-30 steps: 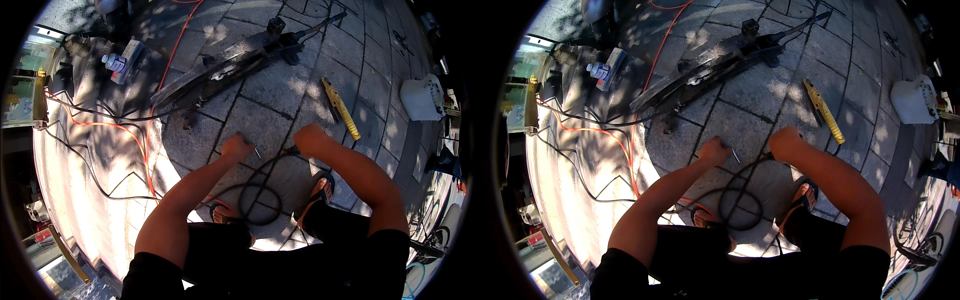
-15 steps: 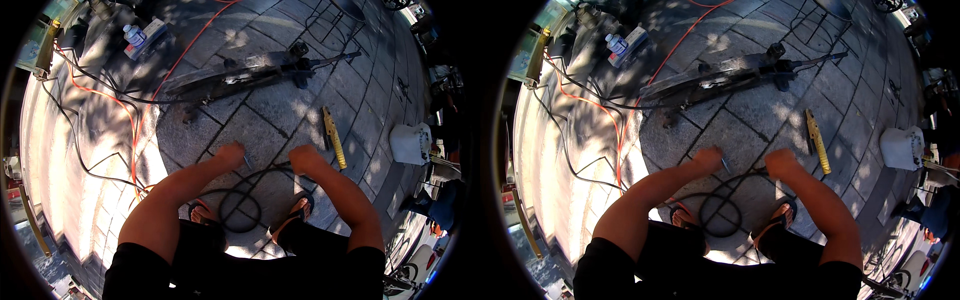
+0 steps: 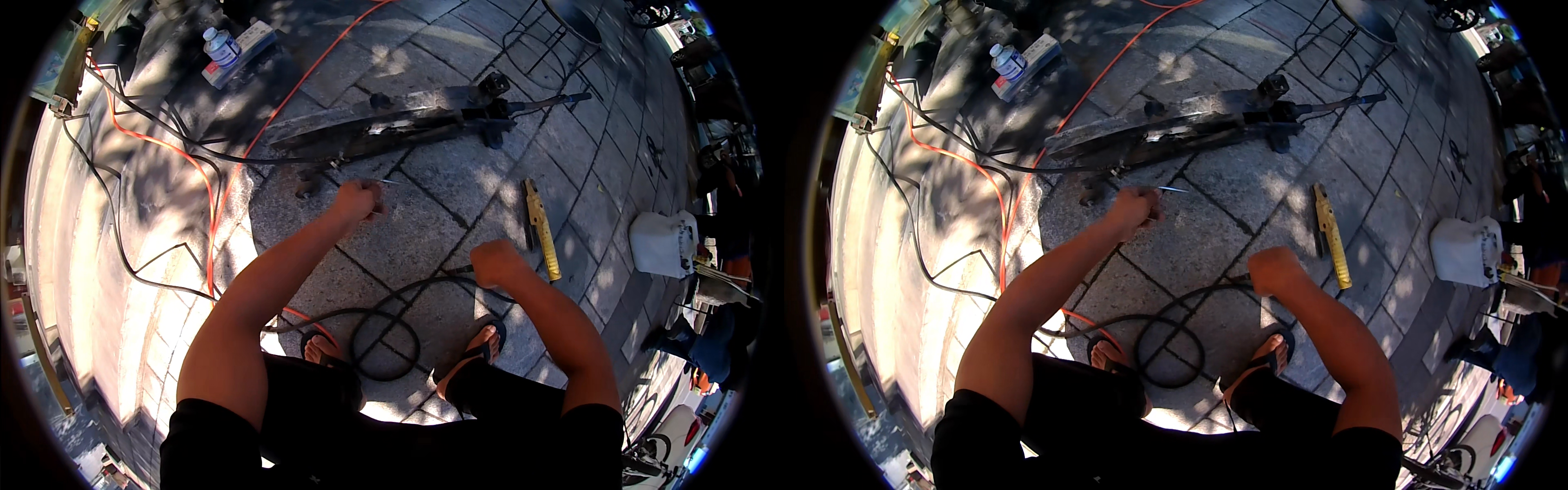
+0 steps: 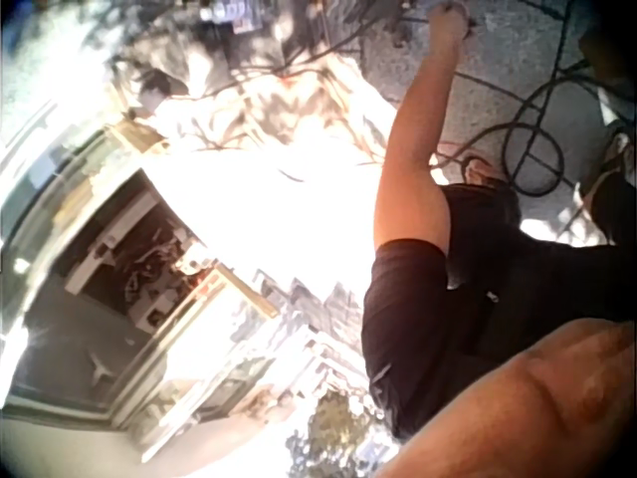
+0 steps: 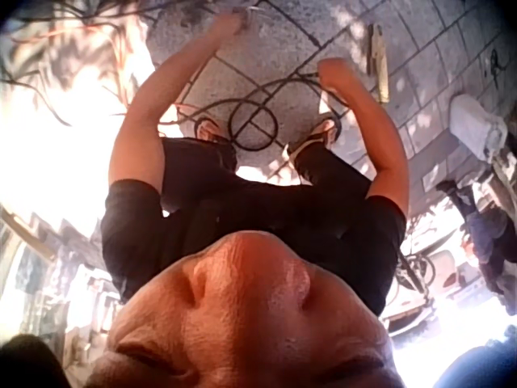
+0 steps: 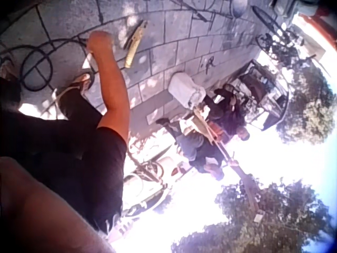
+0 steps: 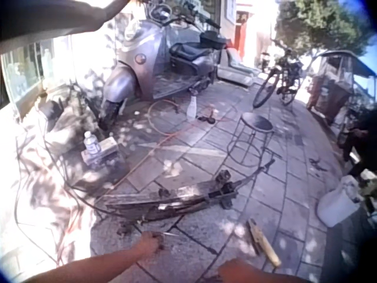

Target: The person squats on a paved outdoor surface and uses a welding torch to join metal parts of a bicycle frame. They handle the frame, position a metal rod, and apply the welding tool to create a joint.

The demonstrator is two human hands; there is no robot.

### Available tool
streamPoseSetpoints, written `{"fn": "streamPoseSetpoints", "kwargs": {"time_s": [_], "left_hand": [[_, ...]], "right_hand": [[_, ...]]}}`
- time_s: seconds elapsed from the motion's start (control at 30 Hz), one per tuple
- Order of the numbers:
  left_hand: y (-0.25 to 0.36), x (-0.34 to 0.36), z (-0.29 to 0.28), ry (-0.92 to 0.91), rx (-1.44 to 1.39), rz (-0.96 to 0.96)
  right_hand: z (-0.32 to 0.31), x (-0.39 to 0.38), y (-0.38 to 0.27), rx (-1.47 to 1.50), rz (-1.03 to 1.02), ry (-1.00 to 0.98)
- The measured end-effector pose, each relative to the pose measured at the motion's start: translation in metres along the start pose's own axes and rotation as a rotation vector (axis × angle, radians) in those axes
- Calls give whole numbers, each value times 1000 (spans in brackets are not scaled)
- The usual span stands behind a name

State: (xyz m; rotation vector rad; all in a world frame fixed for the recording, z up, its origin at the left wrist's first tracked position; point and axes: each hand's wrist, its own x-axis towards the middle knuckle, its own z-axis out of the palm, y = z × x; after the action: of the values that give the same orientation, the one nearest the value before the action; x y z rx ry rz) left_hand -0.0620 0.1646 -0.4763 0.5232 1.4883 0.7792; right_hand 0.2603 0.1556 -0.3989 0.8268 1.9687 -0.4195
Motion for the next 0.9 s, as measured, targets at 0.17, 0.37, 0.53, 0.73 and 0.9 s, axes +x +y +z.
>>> {"fn": "streamPoseSetpoints", "kwargs": {"time_s": [0.17, 0.37, 0.53, 0.73, 0.9], "left_hand": [[49, 4, 18, 53, -150, 125], [58, 16, 24, 135, -181, 160], [59, 24, 40, 143, -239, 167], [66, 25, 52, 125, -270, 108], [61, 34, 57, 173, -341, 88]], "right_hand": [[5, -3, 4, 33, -15, 53], [0, -6, 3, 64, 4, 14], [0, -5, 2, 61, 20, -11], [8, -2, 6, 62, 10, -12], [20, 4, 11, 79, 7, 21]]}}
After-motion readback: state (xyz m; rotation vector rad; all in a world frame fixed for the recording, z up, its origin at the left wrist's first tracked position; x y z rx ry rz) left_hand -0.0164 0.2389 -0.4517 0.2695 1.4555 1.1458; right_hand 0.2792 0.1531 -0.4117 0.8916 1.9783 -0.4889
